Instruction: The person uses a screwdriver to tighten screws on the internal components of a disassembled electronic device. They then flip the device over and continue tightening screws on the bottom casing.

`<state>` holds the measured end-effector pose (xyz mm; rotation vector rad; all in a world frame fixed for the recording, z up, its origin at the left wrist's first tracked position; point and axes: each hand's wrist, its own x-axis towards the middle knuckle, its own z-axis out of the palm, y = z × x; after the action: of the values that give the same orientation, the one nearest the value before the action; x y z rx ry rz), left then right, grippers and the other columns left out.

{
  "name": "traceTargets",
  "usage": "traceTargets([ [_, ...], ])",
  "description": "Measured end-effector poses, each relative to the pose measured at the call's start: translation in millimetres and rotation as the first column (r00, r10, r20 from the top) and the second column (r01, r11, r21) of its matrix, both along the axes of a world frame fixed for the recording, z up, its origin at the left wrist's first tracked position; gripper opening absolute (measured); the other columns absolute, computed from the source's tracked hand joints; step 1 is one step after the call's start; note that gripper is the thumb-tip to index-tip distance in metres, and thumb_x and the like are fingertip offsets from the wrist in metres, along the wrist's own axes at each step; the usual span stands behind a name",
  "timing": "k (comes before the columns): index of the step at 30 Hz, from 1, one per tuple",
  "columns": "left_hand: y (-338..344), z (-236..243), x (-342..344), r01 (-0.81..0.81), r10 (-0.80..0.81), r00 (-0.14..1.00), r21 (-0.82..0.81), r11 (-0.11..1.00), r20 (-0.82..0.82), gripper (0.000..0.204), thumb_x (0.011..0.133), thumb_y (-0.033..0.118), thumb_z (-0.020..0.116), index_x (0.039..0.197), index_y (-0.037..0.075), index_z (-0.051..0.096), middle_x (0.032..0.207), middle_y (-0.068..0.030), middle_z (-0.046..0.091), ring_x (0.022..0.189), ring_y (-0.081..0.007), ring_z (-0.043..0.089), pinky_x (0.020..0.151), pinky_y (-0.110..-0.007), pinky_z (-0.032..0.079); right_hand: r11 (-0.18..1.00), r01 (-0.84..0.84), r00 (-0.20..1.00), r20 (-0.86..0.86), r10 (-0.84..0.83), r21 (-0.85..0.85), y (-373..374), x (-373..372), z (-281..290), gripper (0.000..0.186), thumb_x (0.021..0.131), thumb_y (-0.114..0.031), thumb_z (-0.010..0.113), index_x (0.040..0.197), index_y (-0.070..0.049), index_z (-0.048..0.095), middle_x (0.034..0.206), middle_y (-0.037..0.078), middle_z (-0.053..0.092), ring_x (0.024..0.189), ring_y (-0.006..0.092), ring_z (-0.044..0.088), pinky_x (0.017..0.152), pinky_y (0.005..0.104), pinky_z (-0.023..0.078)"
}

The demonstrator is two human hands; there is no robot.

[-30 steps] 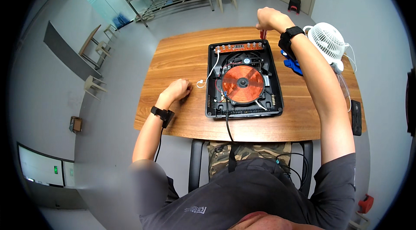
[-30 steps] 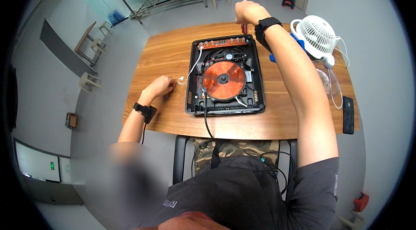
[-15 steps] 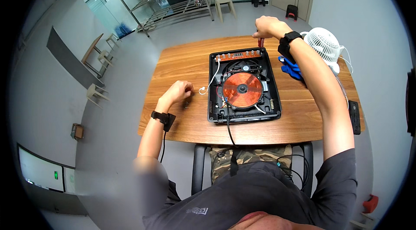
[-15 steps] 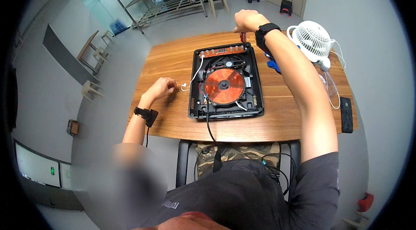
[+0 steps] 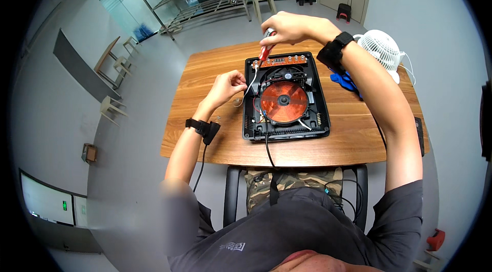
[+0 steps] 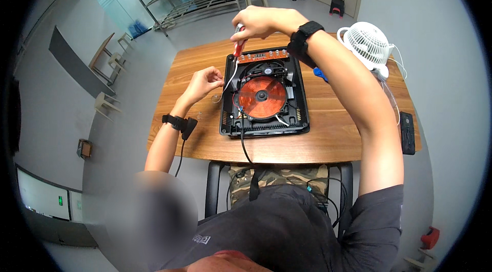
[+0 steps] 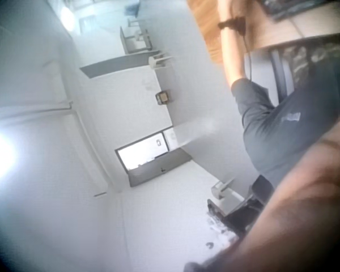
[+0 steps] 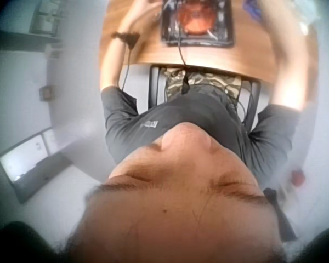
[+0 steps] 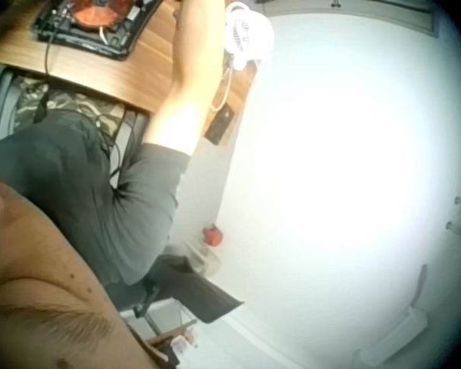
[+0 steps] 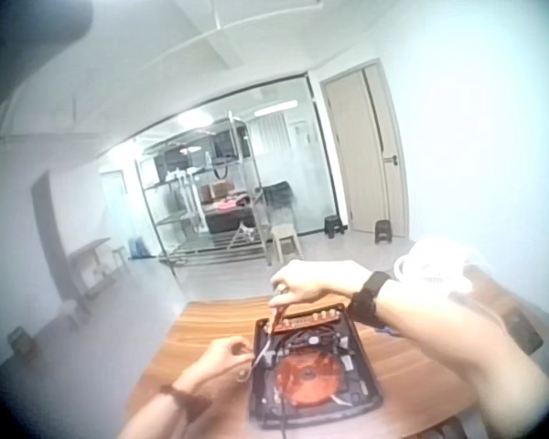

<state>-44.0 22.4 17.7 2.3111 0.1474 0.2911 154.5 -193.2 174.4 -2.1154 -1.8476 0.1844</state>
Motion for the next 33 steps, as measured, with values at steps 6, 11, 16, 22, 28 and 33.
traceTargets([
  [6,-12,-9,10,0.063,-0.062,0.998,0.103,0.993,-0.011,0.017,0.087,0.004,0.076,0.099,0.000,0.065,0.084,-0.0048,0.071,0.080,-0.0113,0.068,0.075,-0.029,0.057,0.982,-0.186,0.974,0.135,0.180,0.035,20,-13,-22,0.051,0.094,-0.048,0.067,0.102,0.002,0.070,0.083,0.022,0.071,0.081,0.0391,0.069,0.072,0.0447,0.054],
  [11,-16,-12,11,0.079,-0.078,0.997,0.148,0.986,-0.013,0.015,0.086,0.004,0.075,0.096,-0.001,0.065,0.081,-0.0069,0.071,0.078,-0.0145,0.068,0.075,-0.031,0.057,0.982,-0.188,0.972,0.148,0.182,0.029,21,-16,-26,0.052,0.095,-0.049,0.066,0.103,0.002,0.070,0.085,0.022,0.071,0.083,0.0394,0.069,0.073,0.0453,0.054],
  [16,-15,-15,10,0.082,-0.081,0.997,0.146,0.986,-0.018,0.016,0.085,0.003,0.075,0.097,-0.002,0.065,0.082,-0.0099,0.072,0.078,-0.0181,0.069,0.075,-0.033,0.057,0.985,-0.173,0.976,0.138,0.168,0.023,19,-20,-25,0.052,0.095,-0.049,0.066,0.105,0.002,0.069,0.086,0.022,0.071,0.083,0.0391,0.069,0.073,0.0453,0.054],
  [22,-18,-14,10,0.094,-0.093,0.996,0.138,0.986,-0.010,0.018,0.085,0.002,0.074,0.098,-0.003,0.064,0.085,-0.0142,0.073,0.080,-0.0224,0.072,0.075,-0.034,0.057,0.985,-0.170,0.975,0.143,0.168,-0.003,19,-20,-25,0.052,0.095,-0.049,0.066,0.107,0.002,0.069,0.087,0.023,0.071,0.084,0.0389,0.069,0.074,0.0450,0.054],
  [28,-19,-11,9,0.118,-0.117,0.993,0.198,0.973,-0.015,0.017,0.086,0.003,0.073,0.100,-0.003,0.066,0.087,-0.0132,0.074,0.082,-0.0209,0.072,0.077,-0.034,0.058,0.988,-0.155,0.980,0.125,0.154,-0.001,20,-16,-27,0.053,0.094,-0.051,0.066,0.106,0.001,0.071,0.092,0.023,0.073,0.089,0.0392,0.070,0.078,0.0452,0.055],
  [33,-21,-7,6,0.115,-0.117,0.993,0.215,0.970,-0.006,0.016,0.087,0.003,0.073,0.099,-0.003,0.065,0.087,-0.0150,0.073,0.081,-0.0242,0.072,0.076,-0.036,0.057,0.990,-0.144,0.981,0.134,0.144,-0.003,17,-19,-22,0.054,0.094,-0.051,0.065,0.106,0.001,0.071,0.093,0.022,0.073,0.090,0.0387,0.070,0.079,0.0450,0.055],
])
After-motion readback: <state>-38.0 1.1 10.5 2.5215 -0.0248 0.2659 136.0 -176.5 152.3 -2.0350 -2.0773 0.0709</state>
